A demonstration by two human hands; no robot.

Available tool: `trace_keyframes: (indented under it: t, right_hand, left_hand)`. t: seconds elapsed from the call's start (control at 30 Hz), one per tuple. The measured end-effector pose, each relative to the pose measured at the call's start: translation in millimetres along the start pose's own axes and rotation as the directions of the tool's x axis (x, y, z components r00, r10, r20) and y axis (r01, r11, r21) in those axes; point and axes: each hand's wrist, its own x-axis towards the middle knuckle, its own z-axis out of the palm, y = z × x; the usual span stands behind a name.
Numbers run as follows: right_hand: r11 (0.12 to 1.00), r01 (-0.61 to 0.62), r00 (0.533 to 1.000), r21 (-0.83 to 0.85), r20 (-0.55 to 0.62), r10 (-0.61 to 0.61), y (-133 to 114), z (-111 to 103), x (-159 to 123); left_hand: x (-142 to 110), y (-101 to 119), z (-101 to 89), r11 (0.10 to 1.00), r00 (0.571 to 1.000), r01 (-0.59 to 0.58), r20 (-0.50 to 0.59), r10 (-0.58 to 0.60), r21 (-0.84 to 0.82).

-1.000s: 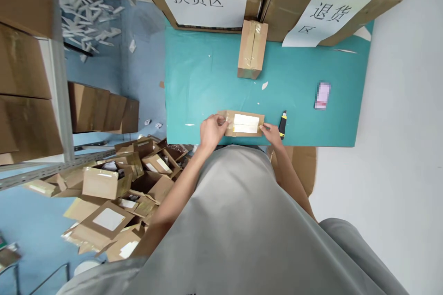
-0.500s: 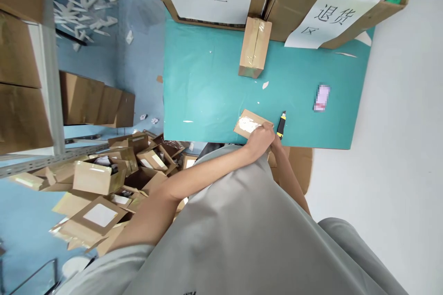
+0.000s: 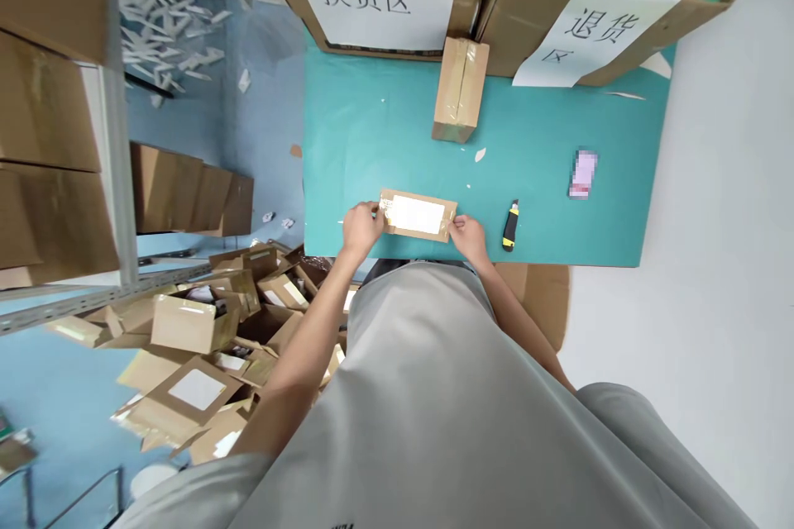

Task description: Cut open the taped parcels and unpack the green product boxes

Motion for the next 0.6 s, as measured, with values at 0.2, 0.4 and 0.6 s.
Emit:
trace_keyframes:
  t: [0.2, 0.4, 0.6]
  right_hand:
    - [0.939, 0.286, 0.957, -0.192, 0.113, -0.269, -85.2, 17.9, -23.2]
    - [0.758, 0.599, 0.771, -0.259, 0.444, -0.457, -174.6, 85.3, -60.0]
    - [0.658, 0.67, 0.711, -0.345, 0.554, -0.434, -202.9, 118.6, -68.6]
  left_hand:
    - [12.2, -46.2, -12.1, 0.984, 0.987, 0.149, -0.051, -0.155, -0.1]
    - [15.1, -78.1, -18.6, 0.884, 0.959, 0.256, -0.01, -0.282, -0.391]
    - [10.5, -92.0, -21.3, 0.886, 0.973, 0.226, 0.04, -0.23, -0.404]
